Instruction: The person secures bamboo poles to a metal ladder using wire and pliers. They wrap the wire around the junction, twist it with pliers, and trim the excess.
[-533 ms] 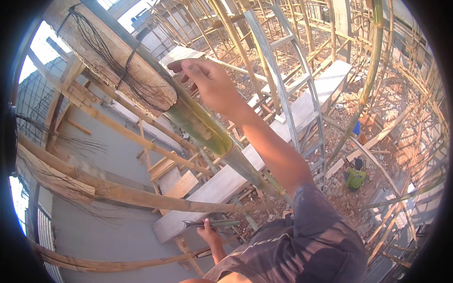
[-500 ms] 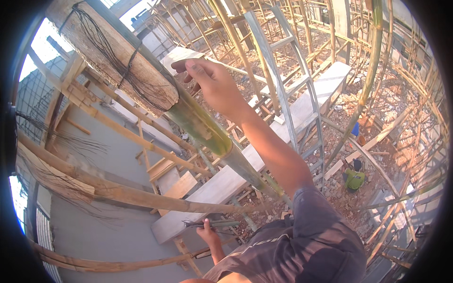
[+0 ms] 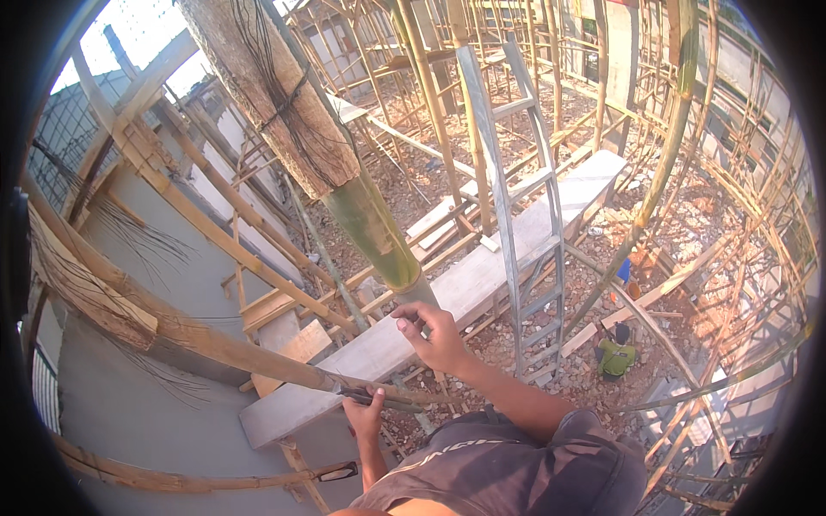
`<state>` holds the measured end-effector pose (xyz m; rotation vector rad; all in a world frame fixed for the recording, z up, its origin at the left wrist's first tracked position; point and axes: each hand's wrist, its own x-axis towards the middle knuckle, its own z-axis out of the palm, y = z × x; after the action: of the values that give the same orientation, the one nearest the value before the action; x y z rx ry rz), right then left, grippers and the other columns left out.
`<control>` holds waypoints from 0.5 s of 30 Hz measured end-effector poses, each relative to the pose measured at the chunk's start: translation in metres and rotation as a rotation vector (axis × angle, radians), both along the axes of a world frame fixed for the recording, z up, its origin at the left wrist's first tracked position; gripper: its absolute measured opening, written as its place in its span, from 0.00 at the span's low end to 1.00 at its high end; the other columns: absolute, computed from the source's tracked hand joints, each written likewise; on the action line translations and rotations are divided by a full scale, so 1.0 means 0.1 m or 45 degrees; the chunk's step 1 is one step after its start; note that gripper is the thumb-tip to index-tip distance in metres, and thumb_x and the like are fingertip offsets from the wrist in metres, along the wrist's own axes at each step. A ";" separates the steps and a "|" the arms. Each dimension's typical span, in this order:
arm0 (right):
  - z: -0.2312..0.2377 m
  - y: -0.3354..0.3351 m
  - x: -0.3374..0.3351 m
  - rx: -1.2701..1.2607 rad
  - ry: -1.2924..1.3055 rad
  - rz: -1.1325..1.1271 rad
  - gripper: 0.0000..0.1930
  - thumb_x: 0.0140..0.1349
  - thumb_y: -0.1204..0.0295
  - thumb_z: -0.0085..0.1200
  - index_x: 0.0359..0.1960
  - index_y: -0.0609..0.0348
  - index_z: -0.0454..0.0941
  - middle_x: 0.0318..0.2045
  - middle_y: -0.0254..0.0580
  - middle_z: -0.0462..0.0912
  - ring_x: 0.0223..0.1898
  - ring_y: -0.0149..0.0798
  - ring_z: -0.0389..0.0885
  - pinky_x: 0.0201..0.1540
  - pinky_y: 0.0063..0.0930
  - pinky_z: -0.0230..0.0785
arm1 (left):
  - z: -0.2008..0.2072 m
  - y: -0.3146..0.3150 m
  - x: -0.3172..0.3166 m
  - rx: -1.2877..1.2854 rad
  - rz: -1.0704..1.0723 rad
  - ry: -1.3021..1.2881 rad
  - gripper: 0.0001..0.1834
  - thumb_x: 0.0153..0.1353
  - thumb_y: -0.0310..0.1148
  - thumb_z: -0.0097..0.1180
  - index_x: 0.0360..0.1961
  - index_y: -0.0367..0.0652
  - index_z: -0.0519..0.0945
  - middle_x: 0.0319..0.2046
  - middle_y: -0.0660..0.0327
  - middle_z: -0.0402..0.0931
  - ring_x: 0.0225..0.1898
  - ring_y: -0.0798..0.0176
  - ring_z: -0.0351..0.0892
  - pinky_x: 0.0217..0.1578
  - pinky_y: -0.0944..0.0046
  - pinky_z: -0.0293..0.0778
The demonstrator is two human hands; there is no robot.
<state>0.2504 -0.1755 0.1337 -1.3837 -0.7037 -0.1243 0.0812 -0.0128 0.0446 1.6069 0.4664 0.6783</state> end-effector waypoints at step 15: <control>3.42 0.03 1.09 0.449 -0.999 -0.365 0.13 0.70 0.64 0.57 0.48 0.61 0.81 0.36 0.37 0.85 0.31 0.30 0.80 0.35 0.26 0.73 | 0.05 -0.21 0.09 0.417 -0.231 0.162 0.19 0.47 0.40 0.76 0.22 0.39 0.77 0.11 0.65 0.69 0.15 0.71 0.66 0.20 0.66 0.64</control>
<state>0.3596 -0.1727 0.4761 -1.0637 -1.0566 -1.0112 0.0900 -0.0342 0.0498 1.9832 0.3062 0.5358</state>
